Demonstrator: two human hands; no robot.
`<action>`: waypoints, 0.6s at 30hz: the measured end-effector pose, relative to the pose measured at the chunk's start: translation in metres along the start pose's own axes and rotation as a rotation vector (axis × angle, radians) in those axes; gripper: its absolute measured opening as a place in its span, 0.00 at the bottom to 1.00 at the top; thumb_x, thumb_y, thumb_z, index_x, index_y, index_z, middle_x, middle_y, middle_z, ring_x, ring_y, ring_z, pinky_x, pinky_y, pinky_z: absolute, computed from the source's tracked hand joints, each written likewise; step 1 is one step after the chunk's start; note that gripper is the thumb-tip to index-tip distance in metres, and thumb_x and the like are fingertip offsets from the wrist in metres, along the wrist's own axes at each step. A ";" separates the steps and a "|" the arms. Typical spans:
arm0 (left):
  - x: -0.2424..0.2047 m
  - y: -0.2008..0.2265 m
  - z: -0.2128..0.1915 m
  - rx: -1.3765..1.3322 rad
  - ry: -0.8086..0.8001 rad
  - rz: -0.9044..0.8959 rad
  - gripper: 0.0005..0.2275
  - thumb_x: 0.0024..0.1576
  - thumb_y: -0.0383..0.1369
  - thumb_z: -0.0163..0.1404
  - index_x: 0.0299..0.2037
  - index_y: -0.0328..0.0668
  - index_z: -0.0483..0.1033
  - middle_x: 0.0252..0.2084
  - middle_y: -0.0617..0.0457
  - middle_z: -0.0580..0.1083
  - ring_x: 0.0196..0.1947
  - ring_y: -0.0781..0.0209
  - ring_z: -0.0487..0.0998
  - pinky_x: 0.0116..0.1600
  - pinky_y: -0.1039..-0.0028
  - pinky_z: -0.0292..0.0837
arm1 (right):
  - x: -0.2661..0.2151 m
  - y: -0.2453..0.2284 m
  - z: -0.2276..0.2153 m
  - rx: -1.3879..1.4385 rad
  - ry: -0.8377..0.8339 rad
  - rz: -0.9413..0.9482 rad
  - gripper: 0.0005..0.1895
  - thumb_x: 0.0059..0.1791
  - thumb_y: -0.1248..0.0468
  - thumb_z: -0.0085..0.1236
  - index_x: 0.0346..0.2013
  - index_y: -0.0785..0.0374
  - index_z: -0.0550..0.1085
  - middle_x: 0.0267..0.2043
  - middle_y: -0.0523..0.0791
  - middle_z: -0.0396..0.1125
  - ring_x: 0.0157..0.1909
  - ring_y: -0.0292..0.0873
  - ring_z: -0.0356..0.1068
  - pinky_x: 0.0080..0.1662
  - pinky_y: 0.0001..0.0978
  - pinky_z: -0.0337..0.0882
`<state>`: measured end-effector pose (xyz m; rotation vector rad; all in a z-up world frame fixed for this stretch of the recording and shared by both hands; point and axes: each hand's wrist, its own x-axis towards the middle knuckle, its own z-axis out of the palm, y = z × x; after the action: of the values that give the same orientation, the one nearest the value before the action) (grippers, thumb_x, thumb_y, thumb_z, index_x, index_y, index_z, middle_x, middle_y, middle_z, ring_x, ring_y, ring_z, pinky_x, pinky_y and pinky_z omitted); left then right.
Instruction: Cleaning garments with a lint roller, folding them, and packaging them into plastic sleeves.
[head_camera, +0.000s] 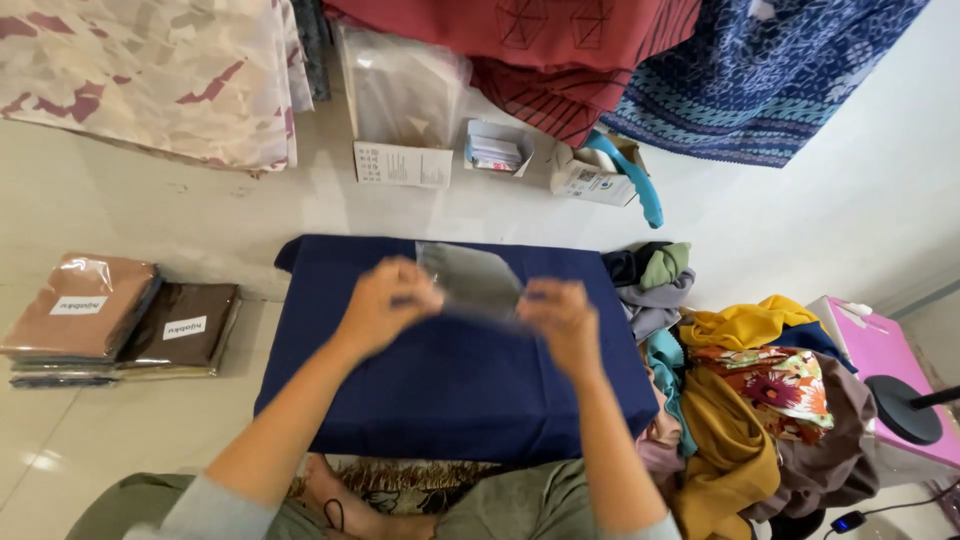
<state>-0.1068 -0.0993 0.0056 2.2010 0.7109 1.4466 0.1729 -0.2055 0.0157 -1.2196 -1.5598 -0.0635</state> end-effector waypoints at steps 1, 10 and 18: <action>-0.023 -0.013 0.004 0.037 -0.118 -0.042 0.07 0.49 0.37 0.65 0.30 0.46 0.85 0.39 0.47 0.79 0.44 0.43 0.79 0.53 0.57 0.75 | -0.023 0.012 0.005 -0.010 -0.108 -0.029 0.12 0.46 0.73 0.61 0.30 0.51 0.86 0.46 0.43 0.76 0.46 0.51 0.72 0.51 0.40 0.71; -0.120 0.004 0.002 0.261 -0.236 -0.020 0.10 0.49 0.39 0.61 0.41 0.60 0.86 0.50 0.66 0.78 0.55 0.66 0.72 0.62 0.66 0.59 | -0.110 0.011 0.010 -0.137 -0.287 0.014 0.10 0.39 0.67 0.69 0.35 0.56 0.85 0.52 0.35 0.75 0.51 0.40 0.65 0.57 0.34 0.65; -0.129 -0.005 0.005 0.245 -0.223 -0.125 0.08 0.56 0.42 0.54 0.37 0.60 0.87 0.40 0.73 0.84 0.38 0.73 0.75 0.49 0.76 0.59 | -0.115 0.027 0.016 -0.107 -0.294 0.237 0.09 0.41 0.68 0.67 0.34 0.56 0.85 0.34 0.38 0.74 0.43 0.38 0.68 0.52 0.31 0.64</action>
<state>-0.1458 -0.1752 -0.0908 2.4026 0.9694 1.0805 0.1656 -0.2580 -0.0912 -1.5450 -1.6656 0.1965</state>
